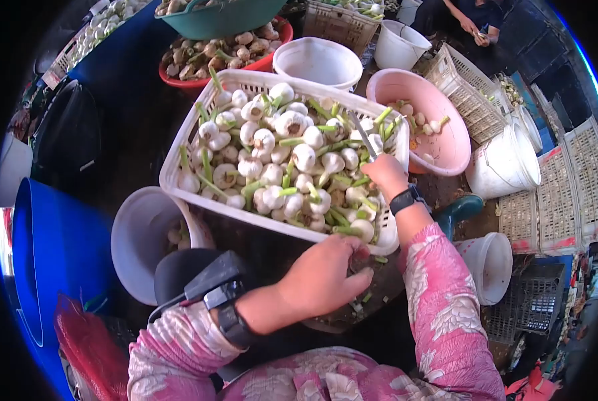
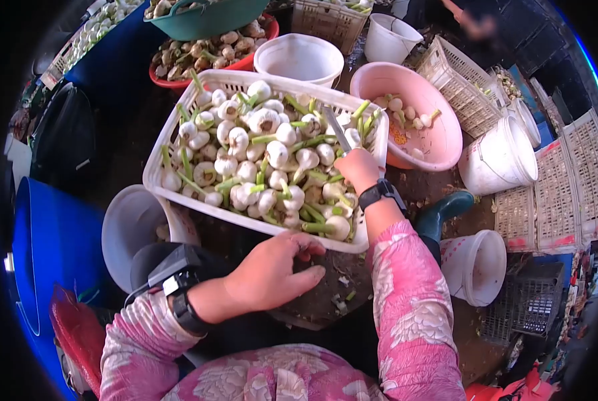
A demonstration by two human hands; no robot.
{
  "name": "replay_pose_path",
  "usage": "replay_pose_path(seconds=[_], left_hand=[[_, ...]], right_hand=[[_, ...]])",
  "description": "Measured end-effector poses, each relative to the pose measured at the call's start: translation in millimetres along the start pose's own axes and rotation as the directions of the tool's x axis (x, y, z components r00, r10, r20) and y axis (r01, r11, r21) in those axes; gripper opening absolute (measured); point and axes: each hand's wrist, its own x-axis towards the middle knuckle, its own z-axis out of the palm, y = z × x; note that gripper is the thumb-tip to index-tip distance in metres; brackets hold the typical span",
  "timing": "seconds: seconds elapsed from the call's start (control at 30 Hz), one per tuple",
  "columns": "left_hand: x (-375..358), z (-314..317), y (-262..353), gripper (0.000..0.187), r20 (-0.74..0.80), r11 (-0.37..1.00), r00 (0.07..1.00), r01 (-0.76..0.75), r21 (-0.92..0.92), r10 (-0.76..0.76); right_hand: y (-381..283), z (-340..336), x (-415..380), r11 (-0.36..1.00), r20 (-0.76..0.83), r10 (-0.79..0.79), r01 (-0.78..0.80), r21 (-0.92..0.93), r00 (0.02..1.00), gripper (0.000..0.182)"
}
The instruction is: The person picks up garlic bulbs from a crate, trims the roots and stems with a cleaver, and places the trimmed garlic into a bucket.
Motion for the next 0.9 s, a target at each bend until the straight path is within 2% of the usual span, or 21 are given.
replay_pose_path(seconds=[0.03, 0.13, 0.17, 0.2, 0.27, 0.3, 0.4, 0.47, 0.53, 0.57, 0.6, 0.63, 0.67, 0.7, 0.73, 0.8, 0.83, 0.87, 0.9], left_hand=[[-0.2, 1.6, 0.4, 0.033, 0.010, 1.000, 1.000, 0.003, -0.008, -0.003], [-2.6, 9.8, -2.9, 0.033, 0.033, 0.995, 0.996, -0.083, -0.060, 0.085], [-2.7, 14.7, -6.7, 0.032, 0.005, 0.991, 0.991, -0.137, -0.001, 0.137], [-4.1, 15.7, -6.1, 0.031, -0.005, 0.988, 0.988, -0.154, 0.025, 0.154], [-0.1, 20.4, -9.0, 0.028, -0.032, 0.985, 0.985, -0.172, 0.000, 0.172], [0.9, 19.7, -8.5, 0.027, -0.042, 0.986, 0.985, -0.166, -0.015, 0.165], [4.1, 9.2, -5.0, 0.025, -0.028, 0.992, 0.993, -0.119, -0.048, 0.117], [9.8, 8.2, -8.5, 0.027, -0.085, 0.994, 0.991, -0.108, -0.005, 0.107], [11.5, 0.4, -8.8, 0.028, -0.106, 0.995, 0.992, -0.069, -0.070, 0.062], [11.3, -2.2, -9.2, 0.029, -0.107, 0.993, 0.993, -0.055, -0.107, 0.044], [12.5, -5.1, -11.1, 0.029, -0.157, 0.984, 0.987, -0.049, -0.174, 0.021], [14.2, -6.8, -12.7, 0.030, -0.198, 0.969, 0.980, -0.047, -0.241, -0.002], [15.4, -8.1, -12.7, 0.031, -0.233, 0.950, 0.972, -0.054, -0.308, -0.020], [14.3, -11.0, -7.2, 0.035, -0.350, 0.929, 0.933, -0.052, -0.367, -0.087], [27.4, 1.1, -18.9, 0.034, -0.547, 0.931, 0.835, -0.155, -0.330, -0.055], [27.4, -10.2, -14.3, 0.047, -0.480, 0.824, 0.817, -0.010, -0.566, -0.320], [40.3, -3.2, -24.8, 0.054, -0.528, 0.845, 0.786, -0.014, -0.534, -0.321], [49.1, -0.2, -34.6, 0.055, -0.369, 0.729, 0.818, 0.088, -0.678, -0.442], [42.2, -4.0, -30.3, 0.052, -0.293, 0.612, 0.857, 0.032, -0.790, -0.424]], right_hand=[[7.7, 12.7, 8.3, 0.998, -0.049, -0.041, 0.039, -0.045, 0.998, 0.030], [11.1, 31.8, 16.2, 0.986, -0.308, -0.034, -0.018, -0.164, 0.951, 0.033], [7.6, 30.0, 20.4, 0.980, -0.238, 0.001, -0.049, -0.193, 0.971, 0.035], [10.4, 33.5, 28.6, 0.974, -0.240, 0.033, -0.085, -0.211, 0.970, 0.034], [19.1, 39.9, 46.3, 0.967, -0.224, -0.045, -0.014, -0.256, 0.974, 0.029], [34.4, 49.4, 67.1, 0.910, -0.182, -0.138, 0.052, -0.410, 0.973, 0.025], [35.4, 43.4, 62.3, 0.954, -0.225, -0.080, 0.009, -0.299, 0.971, 0.027], [26.2, 38.6, 44.7, 0.969, -0.322, -0.106, 0.025, -0.247, 0.941, 0.035], [29.1, 28.0, 43.2, 0.998, -0.242, -0.066, 0.060, -0.030, 0.968, 0.031], [34.5, 24.3, 37.3, 0.967, -0.183, -0.057, 0.100, 0.235, 0.981, 0.025], [34.9, 15.9, 31.9, 0.866, -0.126, -0.060, 0.114, 0.487, 0.990, 0.019], [11.8, 6.3, -2.9, 0.731, -0.168, -0.080, 0.172, 0.660, 0.983, 0.012], [-3.3, -4.4, -30.3, 0.694, -0.178, -0.121, 0.211, 0.688, 0.977, 0.011], [-13.0, -14.8, -54.8, 0.654, -0.193, -0.156, 0.248, 0.715, 0.969, 0.010], [-15.7, -18.0, -75.8, 0.612, -0.216, -0.178, 0.280, 0.740, 0.960, 0.010], [-2.5, -17.6, -97.1, 0.575, -0.317, -0.188, 0.366, 0.732, 0.929, 0.010], [-3.4, -23.2, -114.2, 0.645, -0.343, -0.113, 0.332, 0.689, 0.932, 0.011], [-5.8, -25.6, -132.7, 0.706, -0.370, -0.030, 0.282, 0.650, 0.929, 0.013], [-7.7, -25.4, -152.1, 0.692, -0.442, -0.069, 0.362, 0.625, 0.894, 0.012]])
